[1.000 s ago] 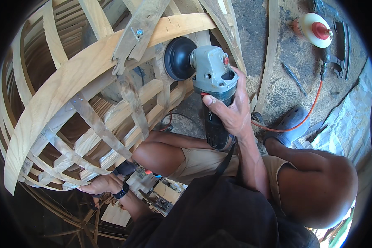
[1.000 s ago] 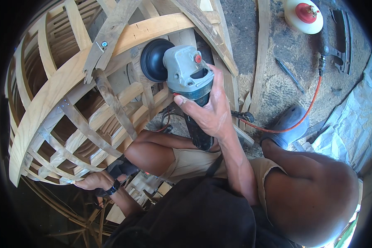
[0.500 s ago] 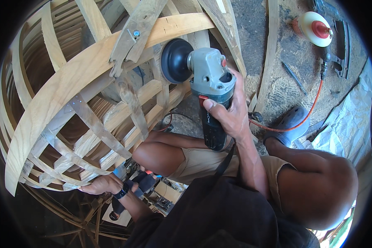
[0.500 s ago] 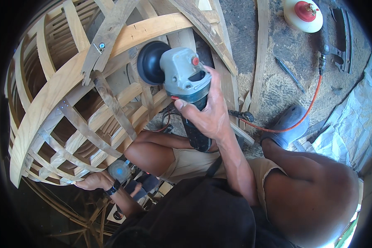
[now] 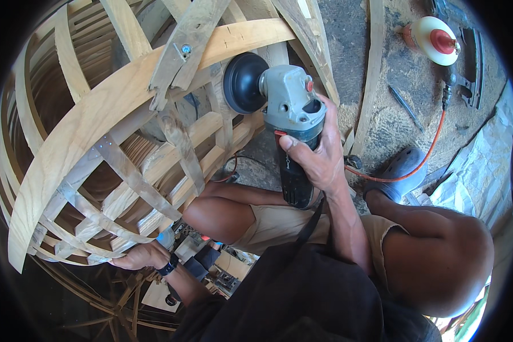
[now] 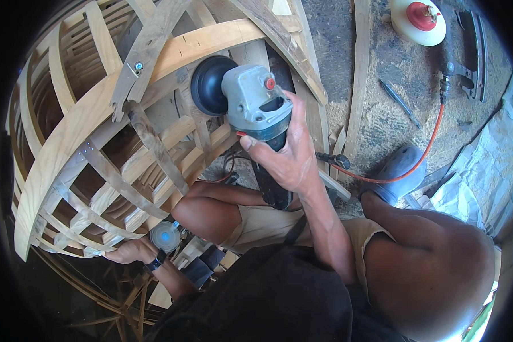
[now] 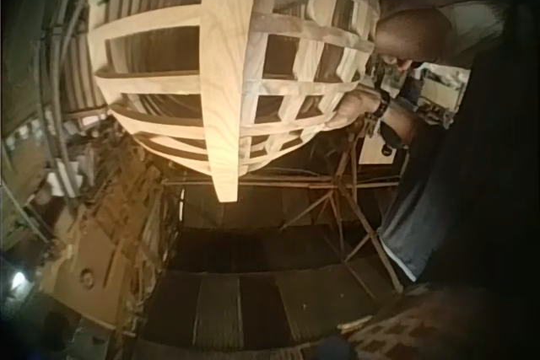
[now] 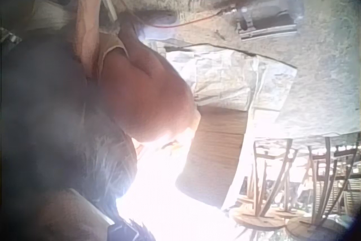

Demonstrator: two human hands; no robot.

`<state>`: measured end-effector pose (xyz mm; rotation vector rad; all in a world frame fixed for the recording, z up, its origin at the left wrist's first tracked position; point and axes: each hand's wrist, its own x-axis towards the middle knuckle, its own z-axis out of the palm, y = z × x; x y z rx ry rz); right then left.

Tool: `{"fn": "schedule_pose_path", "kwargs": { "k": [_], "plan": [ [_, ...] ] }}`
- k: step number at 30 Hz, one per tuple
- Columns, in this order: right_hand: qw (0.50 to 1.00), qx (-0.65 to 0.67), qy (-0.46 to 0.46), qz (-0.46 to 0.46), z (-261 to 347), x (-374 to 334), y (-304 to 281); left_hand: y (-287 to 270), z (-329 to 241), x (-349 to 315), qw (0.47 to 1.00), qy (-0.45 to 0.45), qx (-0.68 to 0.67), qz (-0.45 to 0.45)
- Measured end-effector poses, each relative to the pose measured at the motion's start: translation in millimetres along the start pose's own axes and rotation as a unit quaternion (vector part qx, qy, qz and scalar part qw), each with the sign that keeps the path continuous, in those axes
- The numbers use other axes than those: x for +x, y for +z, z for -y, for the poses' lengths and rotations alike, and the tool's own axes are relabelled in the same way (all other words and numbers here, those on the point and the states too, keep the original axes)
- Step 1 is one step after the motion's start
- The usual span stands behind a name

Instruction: The person sands the interior and exterior curves of a large wooden lattice structure using a power sander, then marks a point on the wood with a pen.

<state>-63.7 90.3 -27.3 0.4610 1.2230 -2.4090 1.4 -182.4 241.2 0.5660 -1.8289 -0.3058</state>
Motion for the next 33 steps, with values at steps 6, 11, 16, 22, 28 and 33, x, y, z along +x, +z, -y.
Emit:
{"fn": "schedule_pose_path", "kwargs": {
  "k": [6,11,16,22,28,33],
  "plan": [
    [0.995,0.057,0.075,-0.042,-5.7,1.7,-6.6,-21.0,13.7,9.9,0.996,0.034,0.074,0.027],
    [0.99,0.082,0.097,-0.054,-13.7,-4.8,-13.0,9.9,-18.4,-16.3,0.997,0.051,0.063,-0.015],
    [0.994,0.073,0.07,-0.026,-7.8,-13.1,-14.4,9.3,-13.7,-10.4,0.997,0.06,0.037,-0.04],
    [0.99,0.12,0.07,0.031,-3.9,-30.3,-19.1,-3.4,-2.6,-2.7,0.997,0.051,-0.059,0.013],
    [0.988,0.146,0.048,0.03,-3.4,-56.7,-42.1,7.9,-10.2,-18.6,0.99,0.044,-0.13,0.024],
    [0.979,0.187,0.014,0.085,3.1,-85.6,-48.1,5.5,3.6,-13.1,0.997,0.004,-0.07,-0.018]
  ]
}}
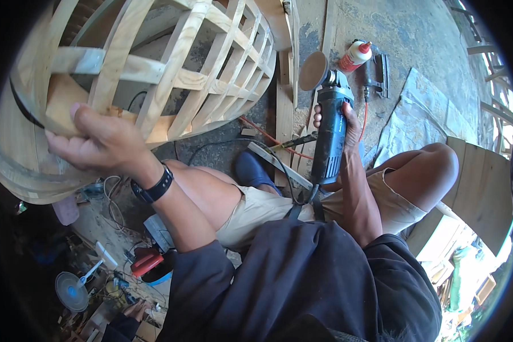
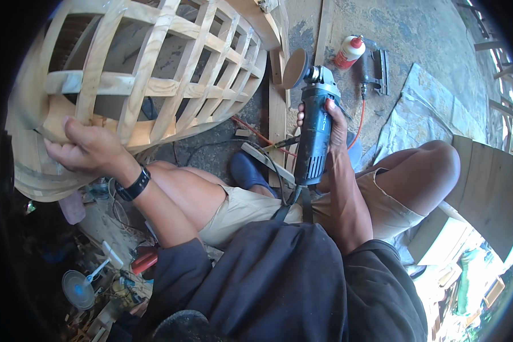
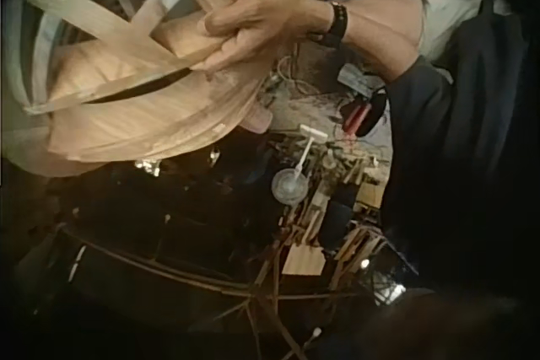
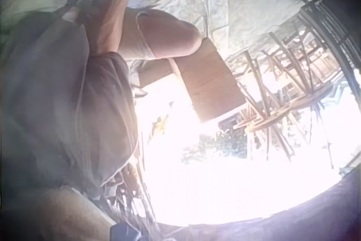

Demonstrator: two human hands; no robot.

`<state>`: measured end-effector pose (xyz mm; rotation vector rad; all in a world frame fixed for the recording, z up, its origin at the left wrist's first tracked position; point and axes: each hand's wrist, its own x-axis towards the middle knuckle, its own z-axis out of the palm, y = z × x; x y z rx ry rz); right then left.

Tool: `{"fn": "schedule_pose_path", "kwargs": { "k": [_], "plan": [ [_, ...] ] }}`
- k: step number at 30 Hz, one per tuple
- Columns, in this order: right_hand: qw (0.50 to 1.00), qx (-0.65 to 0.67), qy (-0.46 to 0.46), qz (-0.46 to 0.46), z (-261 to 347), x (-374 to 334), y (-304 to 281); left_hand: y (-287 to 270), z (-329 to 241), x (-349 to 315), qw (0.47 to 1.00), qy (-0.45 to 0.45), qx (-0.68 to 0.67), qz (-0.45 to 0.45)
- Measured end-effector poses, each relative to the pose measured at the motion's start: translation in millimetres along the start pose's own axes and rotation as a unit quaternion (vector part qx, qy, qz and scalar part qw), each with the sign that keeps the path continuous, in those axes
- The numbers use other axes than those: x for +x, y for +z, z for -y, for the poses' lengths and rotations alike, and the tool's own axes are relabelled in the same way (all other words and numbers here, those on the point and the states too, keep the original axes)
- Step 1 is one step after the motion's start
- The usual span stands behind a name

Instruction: The person sands the interior and exterior curves of a large wooden lattice structure using a power sander, then marks a point on the wood with a pen.

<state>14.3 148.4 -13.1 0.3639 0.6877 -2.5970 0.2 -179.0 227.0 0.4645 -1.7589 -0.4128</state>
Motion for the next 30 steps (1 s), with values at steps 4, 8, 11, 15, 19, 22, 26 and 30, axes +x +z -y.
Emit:
{"fn": "schedule_pose_path", "kwargs": {
  "k": [4,8,11,15,19,22,26,30],
  "plan": [
    [0.982,0.113,-0.036,0.144,6.5,-24.9,-0.1,-7.6,-0.5,2.5,0.999,-0.019,0.03,0.008],
    [0.978,0.11,-0.073,0.163,20.9,-51.3,1.1,-2.8,10.6,1.1,1.0,0.007,0.023,0.012],
    [0.975,0.102,-0.095,0.173,32.1,-61.1,-4.4,-7.0,4.9,1.8,1.0,-0.008,-0.006,0.028],
    [0.986,0.045,-0.116,0.112,49.9,-74.9,-2.0,-8.8,3.3,-1.1,0.999,-0.016,0.003,0.042],
    [0.981,0.052,-0.117,0.142,62.7,-78.5,-15.6,-12.2,4.7,1.4,0.999,0.014,-0.019,0.037],
    [0.975,0.123,-0.063,0.177,51.3,-78.7,-19.4,-7.9,12.9,1.3,1.0,0.0,0.013,0.025],
    [0.965,0.192,0.009,0.181,21.2,-75.8,-18.4,0.7,26.4,4.5,0.999,0.05,-0.014,0.007],
    [0.966,0.198,0.095,0.138,-19.7,-71.5,-13.1,-10.2,34.9,6.5,0.995,0.047,-0.013,0.086]
  ]
}}
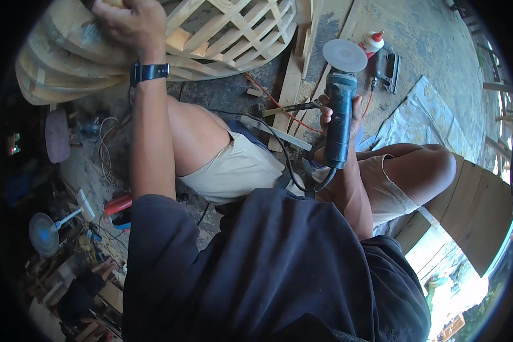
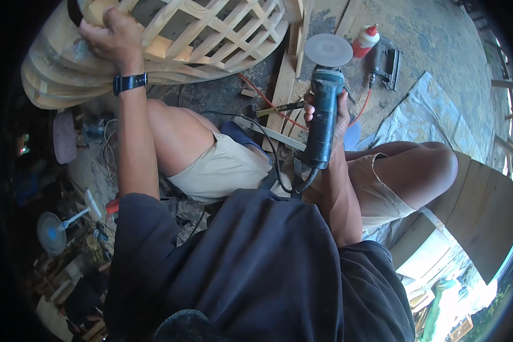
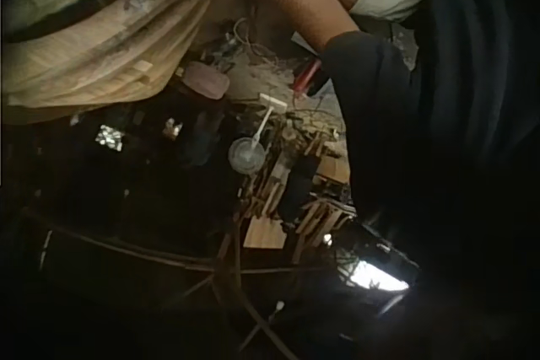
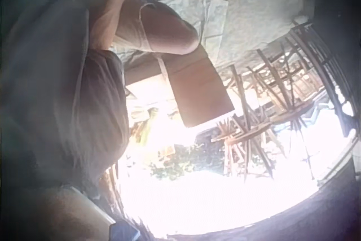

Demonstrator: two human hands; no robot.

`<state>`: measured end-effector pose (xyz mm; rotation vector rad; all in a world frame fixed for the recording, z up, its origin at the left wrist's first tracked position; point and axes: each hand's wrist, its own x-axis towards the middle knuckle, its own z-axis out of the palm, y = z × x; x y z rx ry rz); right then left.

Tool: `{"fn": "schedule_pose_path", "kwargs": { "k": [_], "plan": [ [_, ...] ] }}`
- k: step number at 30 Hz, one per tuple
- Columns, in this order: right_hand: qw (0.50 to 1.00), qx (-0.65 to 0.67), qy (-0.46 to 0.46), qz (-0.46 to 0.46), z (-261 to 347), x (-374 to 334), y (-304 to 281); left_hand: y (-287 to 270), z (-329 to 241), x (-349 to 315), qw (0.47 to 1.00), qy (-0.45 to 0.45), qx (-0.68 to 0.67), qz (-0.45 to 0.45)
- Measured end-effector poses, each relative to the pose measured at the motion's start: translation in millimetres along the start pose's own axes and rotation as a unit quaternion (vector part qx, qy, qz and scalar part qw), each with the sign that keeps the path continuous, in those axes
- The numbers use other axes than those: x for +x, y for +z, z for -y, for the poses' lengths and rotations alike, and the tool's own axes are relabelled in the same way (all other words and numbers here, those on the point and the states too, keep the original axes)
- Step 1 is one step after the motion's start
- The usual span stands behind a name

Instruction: The person sands the interior and exterior curves of a large wooden lattice structure using a power sander, then marks a point on the wood with a pen.

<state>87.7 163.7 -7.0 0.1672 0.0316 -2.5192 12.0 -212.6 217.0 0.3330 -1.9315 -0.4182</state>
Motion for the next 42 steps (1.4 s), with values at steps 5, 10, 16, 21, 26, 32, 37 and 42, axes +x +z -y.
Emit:
{"fn": "schedule_pose_path", "kwargs": {
  "k": [5,10,16,21,26,32,37,42],
  "plan": [
    [0.992,-0.082,0.049,-0.078,-34.1,11.7,4.4,1.3,-3.5,8.0,0.997,0.031,-0.022,-0.065],
    [0.983,-0.157,0.013,-0.095,-2.6,12.0,15.8,8.7,2.0,-4.4,0.999,-0.012,-0.001,-0.05],
    [0.941,-0.278,-0.189,-0.037,87.9,7.4,112.8,5.5,14.2,5.7,0.993,-0.001,0.09,-0.073],
    [0.932,-0.292,-0.215,-0.002,170.6,-25.6,153.4,4.5,-2.0,4.2,0.994,0.007,0.071,-0.081],
    [0.954,-0.256,-0.151,-0.03,143.6,-48.5,118.8,12.2,-6.0,-12.0,0.997,-0.013,0.029,-0.064],
    [0.969,-0.212,-0.017,-0.124,63.6,-5.6,84.8,-0.5,-4.3,3.5,0.999,0.009,-0.019,-0.029],
    [0.982,-0.141,0.027,-0.121,38.2,23.0,52.1,-0.8,-15.2,-0.1,0.998,0.023,-0.035,-0.038],
    [0.966,-0.156,0.035,-0.201,48.3,45.4,16.8,3.4,-18.5,-4.1,0.998,-0.015,-0.036,-0.045]
  ]
}}
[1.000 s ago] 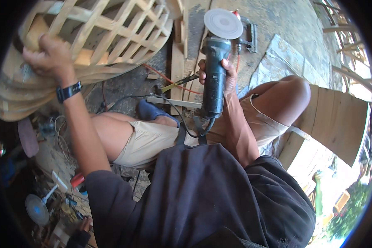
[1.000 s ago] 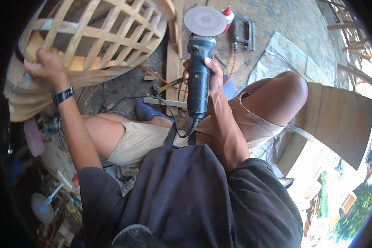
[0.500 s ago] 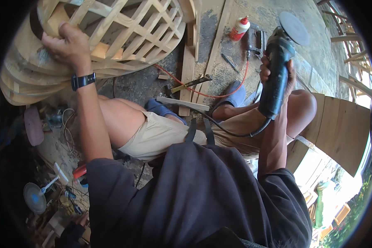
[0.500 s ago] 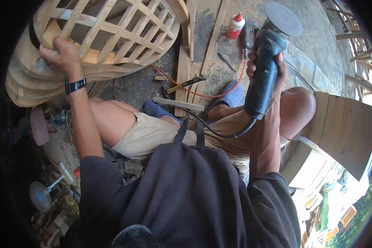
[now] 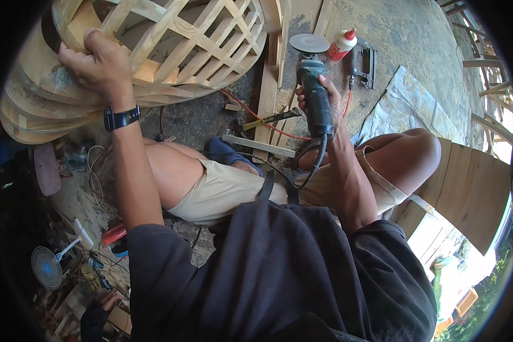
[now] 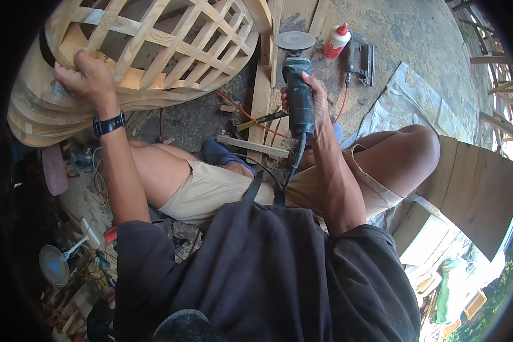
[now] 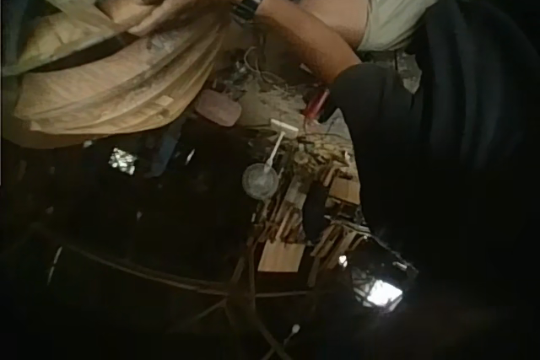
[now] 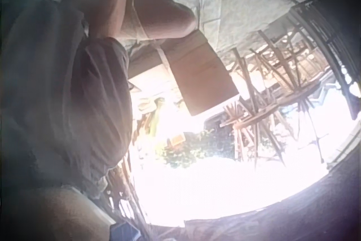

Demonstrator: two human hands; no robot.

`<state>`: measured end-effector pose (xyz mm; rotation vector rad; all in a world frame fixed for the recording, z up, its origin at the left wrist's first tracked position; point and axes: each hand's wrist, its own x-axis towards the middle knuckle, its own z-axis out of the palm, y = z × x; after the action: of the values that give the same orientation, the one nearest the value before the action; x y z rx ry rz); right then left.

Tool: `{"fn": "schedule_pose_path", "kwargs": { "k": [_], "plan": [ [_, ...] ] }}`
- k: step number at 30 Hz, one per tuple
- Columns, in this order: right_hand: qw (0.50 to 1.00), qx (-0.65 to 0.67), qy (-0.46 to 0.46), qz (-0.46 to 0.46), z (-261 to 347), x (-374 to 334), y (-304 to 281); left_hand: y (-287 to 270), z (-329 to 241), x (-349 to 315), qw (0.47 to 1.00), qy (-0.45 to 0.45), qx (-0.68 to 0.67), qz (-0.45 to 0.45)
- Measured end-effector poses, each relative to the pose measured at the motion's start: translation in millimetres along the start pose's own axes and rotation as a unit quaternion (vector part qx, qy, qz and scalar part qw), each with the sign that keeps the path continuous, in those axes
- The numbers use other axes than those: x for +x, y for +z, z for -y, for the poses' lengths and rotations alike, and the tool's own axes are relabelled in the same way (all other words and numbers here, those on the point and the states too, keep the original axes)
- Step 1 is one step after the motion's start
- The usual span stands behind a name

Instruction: The person sands the interior and exterior curves of a large wooden lattice structure using a power sander, then marks a point on the wood with a pen.

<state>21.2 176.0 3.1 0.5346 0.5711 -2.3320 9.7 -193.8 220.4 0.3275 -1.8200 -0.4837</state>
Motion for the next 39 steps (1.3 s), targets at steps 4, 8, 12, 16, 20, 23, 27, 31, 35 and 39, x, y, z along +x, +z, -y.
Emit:
{"fn": "schedule_pose_path", "kwargs": {
  "k": [4,8,12,16,20,23,27,31,35,39],
  "plan": [
    [0.999,0.026,0.022,0.007,3.1,39.3,-24.0,-2.8,0.0,1.1,0.999,0.013,0.017,-0.027],
    [0.998,0.068,0.01,-0.013,20.9,96.2,-48.6,-1.9,3.9,4.3,0.996,0.011,0.08,-0.026],
    [0.999,0.033,0.013,0.005,37.4,136.5,-71.4,-2.1,0.7,2.8,0.999,-0.008,0.053,-0.009],
    [0.999,0.033,0.01,0.002,43.8,166.3,-83.1,-5.3,8.5,7.7,0.998,0.028,0.048,-0.003],
    [0.999,0.035,-0.003,-0.014,63.4,192.6,-95.8,0.7,-6.9,0.6,1.0,-0.01,-0.005,-0.007],
    [0.999,0.047,0.004,-0.018,61.1,192.7,-98.6,-5.3,16.0,3.0,1.0,0.017,0.006,-0.005],
    [0.988,0.142,0.032,0.055,18.4,151.2,-73.7,-9.7,6.8,2.7,1.0,-0.018,0.012,-0.015],
    [0.99,0.134,0.024,0.041,-21.7,97.1,-56.1,7.5,-0.3,-5.0,0.994,-0.002,-0.1,-0.036],
    [0.991,0.107,0.061,0.062,-63.4,65.3,-29.2,-5.9,44.8,22.5,0.991,0.131,0.015,0.006],
    [0.987,0.094,0.126,0.015,-72.3,22.8,-19.7,-0.8,36.5,0.6,0.99,0.113,0.01,0.081]
  ]
}}
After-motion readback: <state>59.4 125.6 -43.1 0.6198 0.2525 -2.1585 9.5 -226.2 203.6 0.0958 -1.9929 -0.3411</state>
